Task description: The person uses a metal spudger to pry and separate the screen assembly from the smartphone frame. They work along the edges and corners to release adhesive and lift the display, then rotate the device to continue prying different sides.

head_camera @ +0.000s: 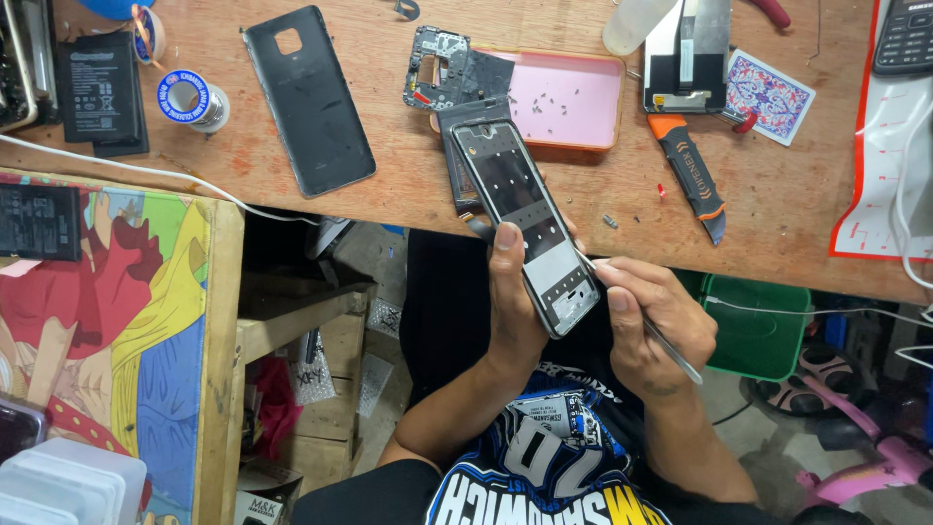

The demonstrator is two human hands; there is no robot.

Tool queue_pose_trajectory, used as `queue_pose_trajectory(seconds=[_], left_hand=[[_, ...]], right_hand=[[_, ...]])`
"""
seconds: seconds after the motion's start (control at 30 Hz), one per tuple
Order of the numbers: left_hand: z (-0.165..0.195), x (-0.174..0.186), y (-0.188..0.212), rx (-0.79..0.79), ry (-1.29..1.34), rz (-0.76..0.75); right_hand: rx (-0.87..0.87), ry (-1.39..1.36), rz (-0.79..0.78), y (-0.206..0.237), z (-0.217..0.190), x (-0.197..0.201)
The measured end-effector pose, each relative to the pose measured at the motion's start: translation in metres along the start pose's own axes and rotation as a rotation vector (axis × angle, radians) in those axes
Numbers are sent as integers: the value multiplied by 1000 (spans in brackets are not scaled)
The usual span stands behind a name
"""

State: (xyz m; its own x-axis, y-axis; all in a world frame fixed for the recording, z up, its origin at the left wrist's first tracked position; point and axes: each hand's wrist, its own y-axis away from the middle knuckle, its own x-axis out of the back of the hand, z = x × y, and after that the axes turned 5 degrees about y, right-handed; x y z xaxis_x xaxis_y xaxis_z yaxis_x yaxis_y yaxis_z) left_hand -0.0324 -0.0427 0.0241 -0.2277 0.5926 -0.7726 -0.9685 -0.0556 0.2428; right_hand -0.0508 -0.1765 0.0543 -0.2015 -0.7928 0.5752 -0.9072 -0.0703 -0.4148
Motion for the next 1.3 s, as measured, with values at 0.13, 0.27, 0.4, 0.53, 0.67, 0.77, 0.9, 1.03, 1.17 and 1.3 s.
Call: queue_pose_trajectory(seconds=[0.13,0.27,0.4,0.53,0.67,0.77,0.9,1.03,1.17,1.3], left_hand=[[0,-1,1,-16,-6,-4],[2,-3,1,-19,-11,-5],[3,-3,2,-38,-71,-7],[1,-3,2,-54,-58,-33],[-1,-1,2,-41,1,-35],[-2,0,3,-28,28,-28],[-4,0,3,-32,48,-30],[-4,0,4,-41,7,-25],[-3,-1,3,-39,10,-23],[-2,-2,2,-53,8,-28]], right_hand=[[-6,-14,18,1,-1,-3],[-24,-18,31,1,-2,-6],[-33,-38,34,1,-3,-7],[-6,-44,57,1,-1,-8],[-14,-43,65,2,-1,-8],[-14,-38,65,2,-2,-8],[1,-38,73,2,-2,-7],[-16,-43,61,2,-2,-7],[-23,-40,58,2,-2,-7],[-20,-32,60,2,-2,-7]])
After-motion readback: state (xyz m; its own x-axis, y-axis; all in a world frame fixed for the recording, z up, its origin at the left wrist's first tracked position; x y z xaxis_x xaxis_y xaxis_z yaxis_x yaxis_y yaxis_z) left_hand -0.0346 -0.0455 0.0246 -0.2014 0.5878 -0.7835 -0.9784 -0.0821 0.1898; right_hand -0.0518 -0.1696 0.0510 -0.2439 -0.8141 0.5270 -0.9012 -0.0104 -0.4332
